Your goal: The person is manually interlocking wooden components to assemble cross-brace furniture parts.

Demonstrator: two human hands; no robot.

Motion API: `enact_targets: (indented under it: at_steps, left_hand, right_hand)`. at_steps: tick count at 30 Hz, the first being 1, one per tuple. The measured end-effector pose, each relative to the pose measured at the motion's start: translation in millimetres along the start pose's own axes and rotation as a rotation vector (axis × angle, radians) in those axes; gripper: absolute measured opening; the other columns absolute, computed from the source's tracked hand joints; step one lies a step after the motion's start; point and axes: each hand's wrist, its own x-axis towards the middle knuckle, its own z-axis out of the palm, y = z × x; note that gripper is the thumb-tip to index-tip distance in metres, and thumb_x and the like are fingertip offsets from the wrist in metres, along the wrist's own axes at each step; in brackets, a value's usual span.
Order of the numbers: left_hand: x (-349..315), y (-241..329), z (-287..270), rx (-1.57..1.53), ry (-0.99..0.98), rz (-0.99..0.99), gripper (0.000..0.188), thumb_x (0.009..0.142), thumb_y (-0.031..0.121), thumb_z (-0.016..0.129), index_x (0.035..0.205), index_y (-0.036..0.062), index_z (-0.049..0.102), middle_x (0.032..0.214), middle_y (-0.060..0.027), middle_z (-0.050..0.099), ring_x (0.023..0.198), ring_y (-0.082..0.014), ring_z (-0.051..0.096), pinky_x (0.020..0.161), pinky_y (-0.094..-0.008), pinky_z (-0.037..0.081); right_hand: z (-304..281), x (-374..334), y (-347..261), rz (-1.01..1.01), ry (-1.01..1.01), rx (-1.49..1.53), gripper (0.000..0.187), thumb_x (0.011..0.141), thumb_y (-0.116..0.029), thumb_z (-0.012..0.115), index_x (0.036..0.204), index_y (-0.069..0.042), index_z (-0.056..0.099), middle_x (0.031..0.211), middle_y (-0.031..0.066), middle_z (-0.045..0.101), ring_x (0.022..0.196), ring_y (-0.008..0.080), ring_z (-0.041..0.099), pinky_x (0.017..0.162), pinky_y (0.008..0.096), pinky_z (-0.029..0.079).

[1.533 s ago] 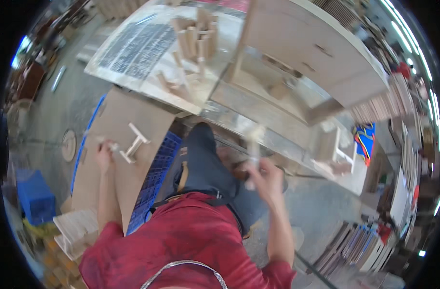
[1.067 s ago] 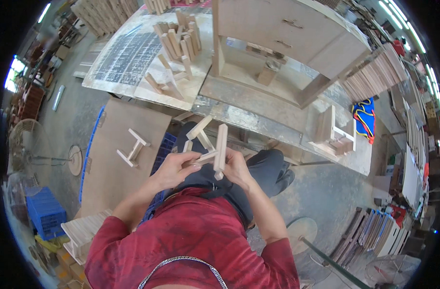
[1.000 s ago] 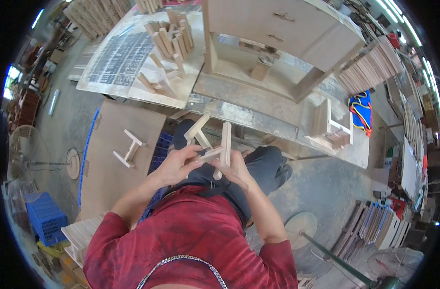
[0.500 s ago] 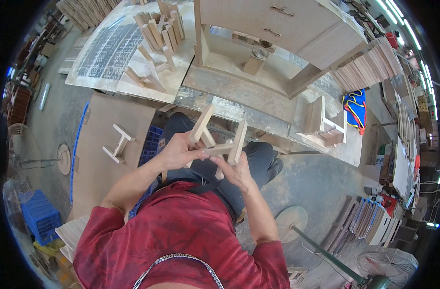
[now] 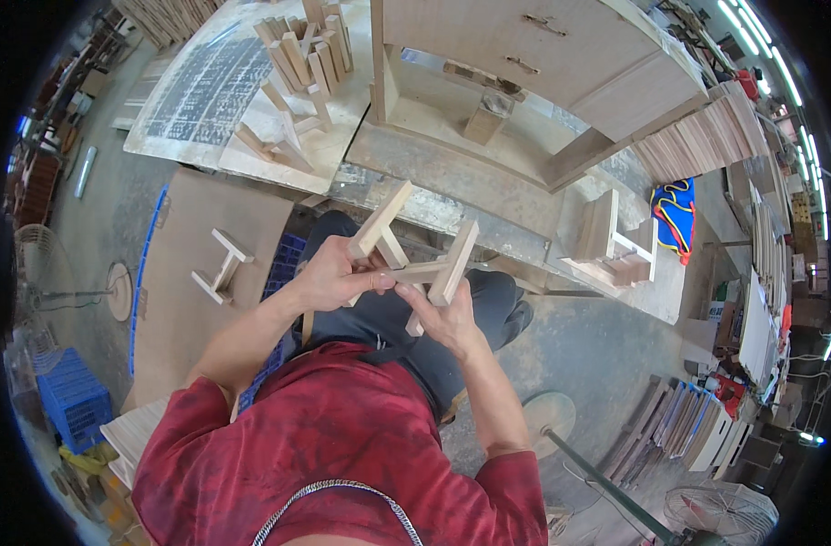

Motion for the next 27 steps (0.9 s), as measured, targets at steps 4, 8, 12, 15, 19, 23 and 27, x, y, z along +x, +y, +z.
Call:
enact_targets:
  at_steps: [4, 8, 12, 15, 19, 23, 27]
  left_hand:
    - [6.3, 22.7, -2.0, 0.284, -0.01, 0.031, 0.023, 0.093, 0.014, 0.074, 0.11, -0.0014, 0.069, 0.088, -0.0063, 0.072, 0.079, -0.0096, 0.067, 0.069, -0.027, 0.055]
    - [15.7, -8.6, -1.9, -0.12, -0.025, 0.001, 0.024, 0.093, 0.013, 0.074, 0.111, -0.0024, 0.069, 0.089, -0.0054, 0.073, 0.08, -0.0086, 0.067, 0.07, -0.0264, 0.055]
    - [16.7, -31.5, -0.2, -0.071, 0.075, 0.043, 0.025, 0.094, 0.013, 0.074, 0.112, -0.0034, 0.069, 0.091, -0.0061, 0.073, 0.081, -0.0095, 0.067, 0.072, -0.0261, 0.056]
    - [22.0, -21.1, -8.7, -0.061, 0.064, 0.039, 0.027, 0.094, 0.014, 0.074, 0.113, -0.0037, 0.069, 0.093, -0.0068, 0.073, 0.08, -0.01, 0.067, 0.072, -0.0258, 0.057]
    - [16.1, -2.3, -11.0, -0.151, -0.002, 0.006, 0.028, 0.093, 0.014, 0.076, 0.113, -0.004, 0.069, 0.093, -0.0069, 0.072, 0.077, -0.0104, 0.067, 0.07, -0.0258, 0.056]
    - [7.9, 0.3, -4.4, -0.2, -0.052, 0.012, 0.028, 0.092, 0.014, 0.076, 0.113, -0.0033, 0.069, 0.089, -0.0069, 0.072, 0.074, -0.011, 0.066, 0.068, -0.0266, 0.055]
    - [-0.9, 1.6, -1.5, -0.121, -0.039, -0.028, 0.027, 0.091, 0.015, 0.078, 0.11, -0.0019, 0.07, 0.084, -0.0068, 0.072, 0.071, -0.0113, 0.066, 0.065, -0.0271, 0.054]
  right_hand:
    - [-11.0, 10.4, -21.4, -0.048, -0.031, -0.175, 0.03, 0.087, -0.021, 0.08, 0.107, 0.001, 0.073, 0.093, 0.0125, 0.075, 0.082, 0.0192, 0.071, 0.074, 0.0334, 0.057]
    - [-7.9, 18.1, -22.1, -0.094, -0.039, -0.137, 0.024, 0.09, -0.021, 0.076, 0.104, -0.001, 0.075, 0.088, 0.0118, 0.076, 0.078, 0.0209, 0.073, 0.07, 0.0347, 0.057]
    - [-0.8, 16.4, -23.8, -0.163, 0.006, -0.192, 0.019, 0.093, -0.017, 0.074, 0.099, 0.0, 0.074, 0.08, 0.0067, 0.072, 0.072, 0.014, 0.066, 0.063, 0.0302, 0.052]
    - [0.8, 20.6, -25.3, -0.099, 0.037, -0.179, 0.021, 0.091, -0.015, 0.077, 0.093, 0.005, 0.071, 0.068, -0.0008, 0.062, 0.065, 0.0054, 0.052, 0.056, 0.0259, 0.045]
    - [-5.2, 18.1, -25.4, -0.06, -0.05, -0.174, 0.02, 0.091, -0.017, 0.076, 0.098, 0.002, 0.073, 0.076, 0.0053, 0.069, 0.067, 0.0105, 0.062, 0.059, 0.0282, 0.049]
    - [-3.8, 13.5, -24.7, -0.124, -0.068, -0.058, 0.022, 0.09, -0.019, 0.076, 0.102, 0.0, 0.074, 0.084, 0.0114, 0.073, 0.074, 0.0161, 0.069, 0.065, 0.0318, 0.054]
    - [-4.8, 5.2, -15.1, -0.168, -0.102, -0.092, 0.024, 0.089, -0.017, 0.077, 0.105, 0.0, 0.074, 0.09, 0.0128, 0.074, 0.08, 0.0174, 0.07, 0.07, 0.0332, 0.055]
